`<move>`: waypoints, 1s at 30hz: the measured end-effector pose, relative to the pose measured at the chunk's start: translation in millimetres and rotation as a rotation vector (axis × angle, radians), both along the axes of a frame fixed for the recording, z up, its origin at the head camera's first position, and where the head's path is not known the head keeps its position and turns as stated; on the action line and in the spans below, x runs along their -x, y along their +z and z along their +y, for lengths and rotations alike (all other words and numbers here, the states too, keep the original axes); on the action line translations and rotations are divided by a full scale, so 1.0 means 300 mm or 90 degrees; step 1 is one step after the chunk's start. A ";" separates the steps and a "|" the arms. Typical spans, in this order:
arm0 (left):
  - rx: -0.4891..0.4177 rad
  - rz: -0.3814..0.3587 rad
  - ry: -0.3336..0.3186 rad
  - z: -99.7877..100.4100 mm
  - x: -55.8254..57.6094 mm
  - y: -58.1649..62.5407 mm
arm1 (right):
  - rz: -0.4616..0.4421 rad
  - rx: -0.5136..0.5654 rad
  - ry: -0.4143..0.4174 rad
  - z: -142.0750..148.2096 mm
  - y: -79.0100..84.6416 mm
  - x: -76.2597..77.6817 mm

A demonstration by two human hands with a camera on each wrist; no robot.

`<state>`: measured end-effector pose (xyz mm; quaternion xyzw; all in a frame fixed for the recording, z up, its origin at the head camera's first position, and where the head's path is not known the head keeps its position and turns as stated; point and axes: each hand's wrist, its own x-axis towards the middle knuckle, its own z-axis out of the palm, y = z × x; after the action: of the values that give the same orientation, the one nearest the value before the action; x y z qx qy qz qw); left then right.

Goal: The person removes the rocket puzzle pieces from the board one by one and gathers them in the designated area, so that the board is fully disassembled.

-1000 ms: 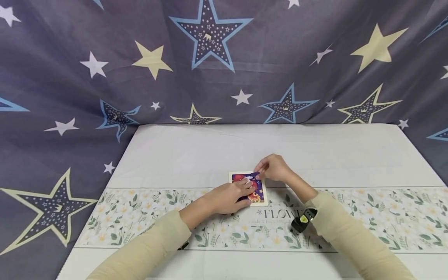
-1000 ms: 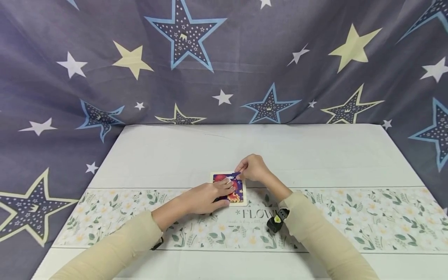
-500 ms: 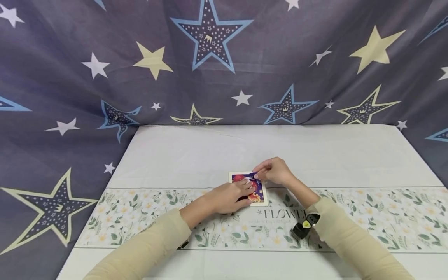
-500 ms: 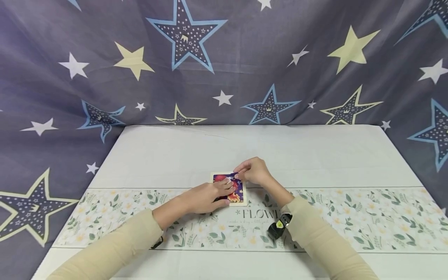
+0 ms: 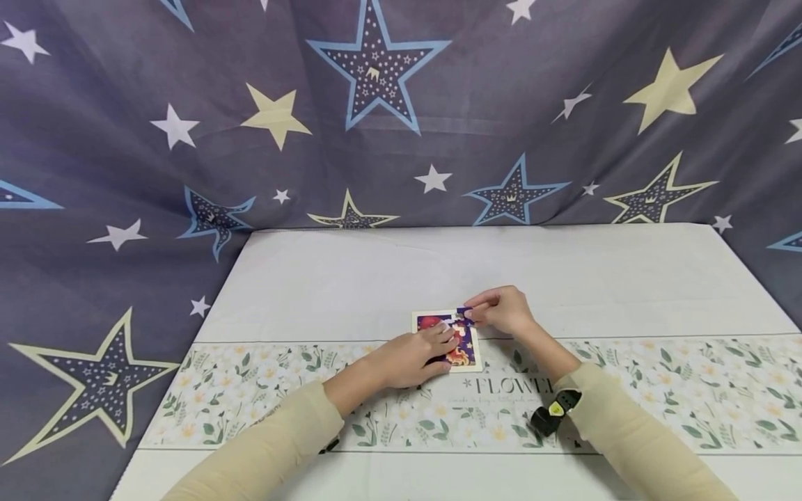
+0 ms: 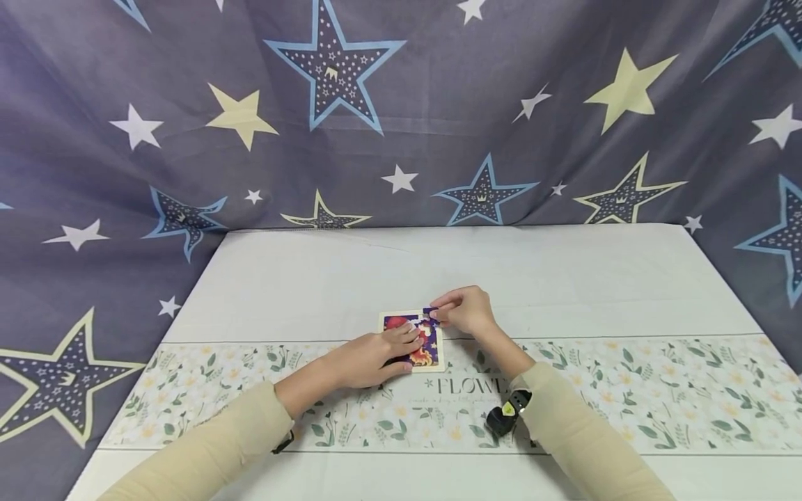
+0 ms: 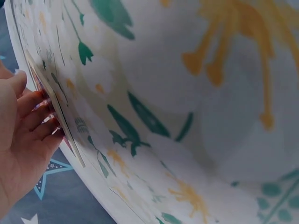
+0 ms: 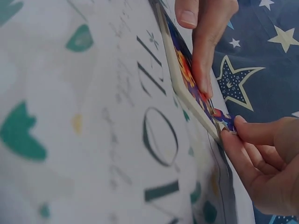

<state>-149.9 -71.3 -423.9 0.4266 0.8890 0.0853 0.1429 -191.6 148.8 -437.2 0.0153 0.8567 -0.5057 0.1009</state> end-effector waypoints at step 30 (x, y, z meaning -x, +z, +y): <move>0.053 0.142 -0.055 -0.012 -0.011 -0.041 | 0.027 -0.058 -0.031 0.293 0.013 -0.058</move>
<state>-146.5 -74.9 -436.3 0.4648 0.8831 -0.0058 0.0638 -174.3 236.9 -433.2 0.0305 0.8802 -0.4685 0.0698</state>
